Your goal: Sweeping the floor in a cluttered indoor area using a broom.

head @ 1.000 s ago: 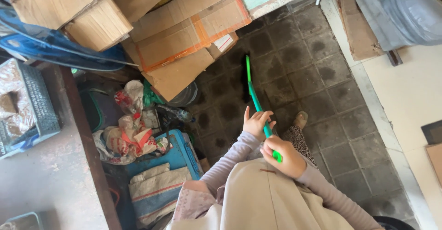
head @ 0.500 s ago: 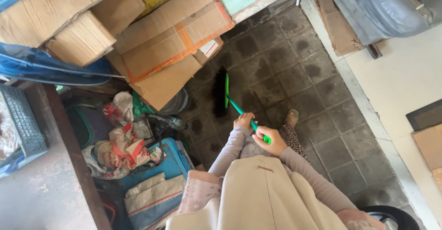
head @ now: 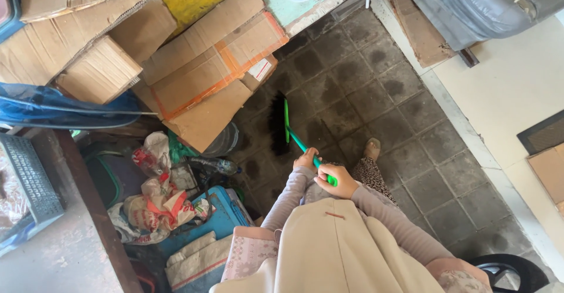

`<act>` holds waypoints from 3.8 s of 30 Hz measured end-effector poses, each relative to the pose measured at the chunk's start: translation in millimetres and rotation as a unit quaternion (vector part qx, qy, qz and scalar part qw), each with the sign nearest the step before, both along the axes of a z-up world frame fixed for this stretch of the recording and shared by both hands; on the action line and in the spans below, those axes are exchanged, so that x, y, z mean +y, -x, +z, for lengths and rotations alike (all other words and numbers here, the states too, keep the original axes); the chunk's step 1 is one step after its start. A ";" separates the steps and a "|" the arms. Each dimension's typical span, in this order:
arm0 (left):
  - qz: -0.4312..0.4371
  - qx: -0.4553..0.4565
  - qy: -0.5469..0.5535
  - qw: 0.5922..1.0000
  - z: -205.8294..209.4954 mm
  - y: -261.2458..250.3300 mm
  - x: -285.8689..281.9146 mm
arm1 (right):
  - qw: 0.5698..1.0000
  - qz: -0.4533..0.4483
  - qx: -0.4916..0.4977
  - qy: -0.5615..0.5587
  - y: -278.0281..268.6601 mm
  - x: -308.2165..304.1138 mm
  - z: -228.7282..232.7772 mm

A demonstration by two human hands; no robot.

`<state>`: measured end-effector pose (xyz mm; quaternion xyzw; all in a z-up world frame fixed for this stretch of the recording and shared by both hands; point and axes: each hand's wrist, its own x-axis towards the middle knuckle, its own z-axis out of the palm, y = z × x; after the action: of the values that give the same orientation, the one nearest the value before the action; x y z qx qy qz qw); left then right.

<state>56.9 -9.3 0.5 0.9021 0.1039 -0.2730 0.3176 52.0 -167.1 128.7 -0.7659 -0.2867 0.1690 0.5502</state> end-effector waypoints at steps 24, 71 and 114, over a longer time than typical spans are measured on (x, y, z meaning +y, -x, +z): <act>0.067 -0.352 0.166 0.919 77.2 33.3 -55.5 | 0.997 0.063 0.036 -0.012 14.3 -53.1 189.5; 0.288 -0.286 0.065 0.912 -20.6 19.0 -256.1 | 0.954 0.250 -0.071 0.149 3.7 -220.9 12.5; 0.139 -0.110 -0.058 0.982 -8.9 36.5 47.7 | 0.985 0.165 0.022 -0.044 6.9 33.2 -28.0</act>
<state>20.4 38.3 -8.4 0.9203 0.2088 -0.1188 0.3089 45.1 -133.9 100.7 -0.6788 -0.4043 0.2617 0.5544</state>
